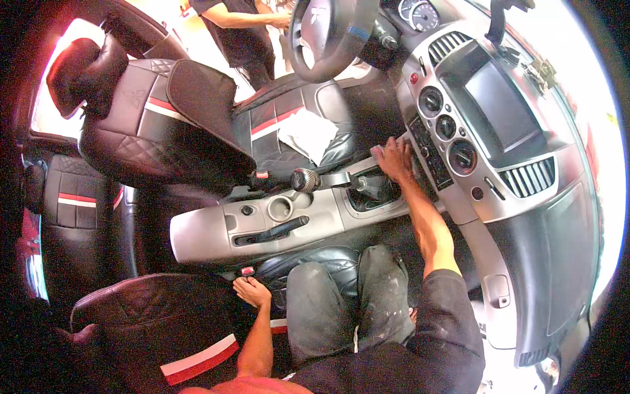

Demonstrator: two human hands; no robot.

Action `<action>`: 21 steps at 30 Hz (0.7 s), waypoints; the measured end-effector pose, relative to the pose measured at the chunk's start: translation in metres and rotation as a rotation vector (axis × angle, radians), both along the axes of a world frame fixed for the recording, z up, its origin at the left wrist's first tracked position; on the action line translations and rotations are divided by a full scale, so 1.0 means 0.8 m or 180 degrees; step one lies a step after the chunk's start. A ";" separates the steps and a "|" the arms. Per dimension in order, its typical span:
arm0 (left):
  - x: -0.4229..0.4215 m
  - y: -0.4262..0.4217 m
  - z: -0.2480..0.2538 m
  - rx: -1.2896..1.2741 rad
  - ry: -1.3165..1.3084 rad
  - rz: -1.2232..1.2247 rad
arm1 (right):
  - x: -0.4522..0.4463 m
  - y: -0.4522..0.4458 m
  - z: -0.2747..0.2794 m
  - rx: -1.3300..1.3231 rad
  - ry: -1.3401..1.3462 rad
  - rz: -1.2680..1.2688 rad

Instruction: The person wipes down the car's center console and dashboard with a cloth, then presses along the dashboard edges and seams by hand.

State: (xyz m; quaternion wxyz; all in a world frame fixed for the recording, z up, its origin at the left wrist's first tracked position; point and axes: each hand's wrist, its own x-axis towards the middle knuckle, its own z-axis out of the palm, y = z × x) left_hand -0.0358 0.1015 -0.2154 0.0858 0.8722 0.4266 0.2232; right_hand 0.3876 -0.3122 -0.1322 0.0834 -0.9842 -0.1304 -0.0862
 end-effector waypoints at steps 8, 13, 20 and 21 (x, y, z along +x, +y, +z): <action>0.001 -0.004 0.010 -0.0017 -0.0082 -0.0092 | -0.009 -0.039 0.008 0.0567 -0.0064 0.0216; 0.002 -0.005 0.004 -0.0357 0.0026 0.0152 | -0.016 -0.032 -0.006 0.0378 -0.0478 -0.0168; -0.004 0.003 -0.004 -0.0055 -0.0070 -0.0153 | -0.142 -0.084 -0.008 0.0594 -0.0091 -0.0503; -0.004 0.002 -0.006 -0.0035 -0.0059 -0.0148 | -0.156 -0.092 -0.015 0.0484 -0.0169 -0.0575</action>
